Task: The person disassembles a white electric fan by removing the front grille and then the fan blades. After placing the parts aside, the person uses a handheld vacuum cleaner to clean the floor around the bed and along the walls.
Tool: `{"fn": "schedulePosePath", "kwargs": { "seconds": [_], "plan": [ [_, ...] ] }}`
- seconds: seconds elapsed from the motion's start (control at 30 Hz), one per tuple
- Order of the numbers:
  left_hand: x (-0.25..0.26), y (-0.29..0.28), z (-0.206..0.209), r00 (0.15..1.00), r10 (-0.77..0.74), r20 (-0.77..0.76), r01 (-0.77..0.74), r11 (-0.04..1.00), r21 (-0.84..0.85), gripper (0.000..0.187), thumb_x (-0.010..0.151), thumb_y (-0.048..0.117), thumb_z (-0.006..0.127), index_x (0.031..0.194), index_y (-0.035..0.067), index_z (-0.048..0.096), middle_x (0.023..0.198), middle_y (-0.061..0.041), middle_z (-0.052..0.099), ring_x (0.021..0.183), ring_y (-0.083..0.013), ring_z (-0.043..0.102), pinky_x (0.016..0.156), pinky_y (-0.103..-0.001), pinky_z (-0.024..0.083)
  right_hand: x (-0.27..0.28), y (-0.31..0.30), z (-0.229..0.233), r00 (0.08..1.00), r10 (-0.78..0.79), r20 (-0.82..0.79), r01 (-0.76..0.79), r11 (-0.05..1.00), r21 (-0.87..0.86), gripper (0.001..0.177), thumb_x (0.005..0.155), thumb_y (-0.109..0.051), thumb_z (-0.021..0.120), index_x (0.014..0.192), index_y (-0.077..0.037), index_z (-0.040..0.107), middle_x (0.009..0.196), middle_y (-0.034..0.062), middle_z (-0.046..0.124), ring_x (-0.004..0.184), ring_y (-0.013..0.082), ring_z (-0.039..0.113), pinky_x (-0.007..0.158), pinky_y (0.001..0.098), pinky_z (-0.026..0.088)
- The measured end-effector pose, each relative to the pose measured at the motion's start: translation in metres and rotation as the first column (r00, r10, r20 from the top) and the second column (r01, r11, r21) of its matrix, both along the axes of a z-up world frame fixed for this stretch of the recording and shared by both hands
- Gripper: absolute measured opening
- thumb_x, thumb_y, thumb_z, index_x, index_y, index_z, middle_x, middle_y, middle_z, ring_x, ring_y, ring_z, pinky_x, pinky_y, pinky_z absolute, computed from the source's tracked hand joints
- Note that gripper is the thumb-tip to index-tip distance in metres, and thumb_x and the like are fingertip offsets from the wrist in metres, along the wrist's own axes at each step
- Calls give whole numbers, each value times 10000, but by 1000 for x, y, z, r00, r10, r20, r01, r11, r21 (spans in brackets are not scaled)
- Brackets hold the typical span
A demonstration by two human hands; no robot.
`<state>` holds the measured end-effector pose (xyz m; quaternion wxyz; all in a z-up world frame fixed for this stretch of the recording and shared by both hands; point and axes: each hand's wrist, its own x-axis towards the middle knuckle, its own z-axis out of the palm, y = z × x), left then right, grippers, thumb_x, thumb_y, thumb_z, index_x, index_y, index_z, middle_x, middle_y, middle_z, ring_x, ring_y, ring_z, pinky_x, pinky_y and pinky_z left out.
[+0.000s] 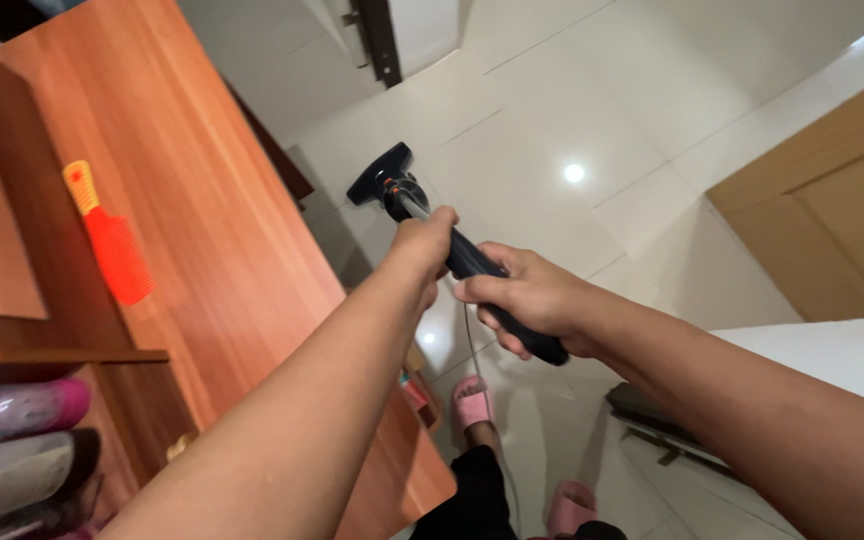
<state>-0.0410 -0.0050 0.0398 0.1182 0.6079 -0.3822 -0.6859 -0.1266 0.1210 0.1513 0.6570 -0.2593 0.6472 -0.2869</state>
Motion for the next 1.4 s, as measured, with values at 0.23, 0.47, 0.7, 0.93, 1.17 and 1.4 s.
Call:
{"fn": "schedulePosePath", "kwargs": {
  "seconds": [0.23,0.47,0.7,0.93,1.17,1.4],
  "plan": [
    [47,-30,-14,992,79,95,-75,996,-40,461,883,375,624,1069,-46,653,903,-171,647,770,-271,598,676,-436,493,39,-31,-35,976,-11,216,18,999,-31,257,938,-190,625,1124,-86,481,605,31,534,359,116,472,324,288,407],
    [27,-24,-16,984,-109,143,111,994,-5,422,899,446,623,981,32,631,813,-116,600,675,-226,520,620,-423,434,13,-24,-34,992,7,127,-8,1000,7,280,933,-254,634,1121,-105,490,613,10,539,355,103,474,317,271,402],
    [-1,33,-7,990,-125,-64,138,957,255,337,842,437,709,849,106,650,741,-67,613,615,-181,528,522,-326,400,-30,38,30,995,69,69,-81,980,183,316,879,-299,658,1145,-170,549,573,18,522,315,111,460,311,269,379],
    [-27,107,41,965,-198,-173,239,936,258,294,802,345,766,846,73,666,752,-30,616,655,-129,559,580,-244,478,-23,116,73,974,-168,-153,205,940,272,322,889,-311,696,1094,-79,610,570,43,524,318,141,440,315,306,356],
    [-74,141,26,852,-464,-243,509,843,174,265,772,363,758,828,116,679,749,-1,644,682,-116,573,600,-250,438,-14,170,50,844,-502,-187,533,822,200,323,903,-278,680,1193,-174,582,623,50,537,348,151,456,329,318,364],
    [-127,192,2,745,-628,-226,661,740,122,268,807,338,757,820,89,661,717,-43,623,599,-163,534,576,-310,426,-6,218,23,676,-734,-73,737,668,108,354,913,-390,682,1100,-116,560,631,46,555,401,155,510,379,311,415]
  ]
}}
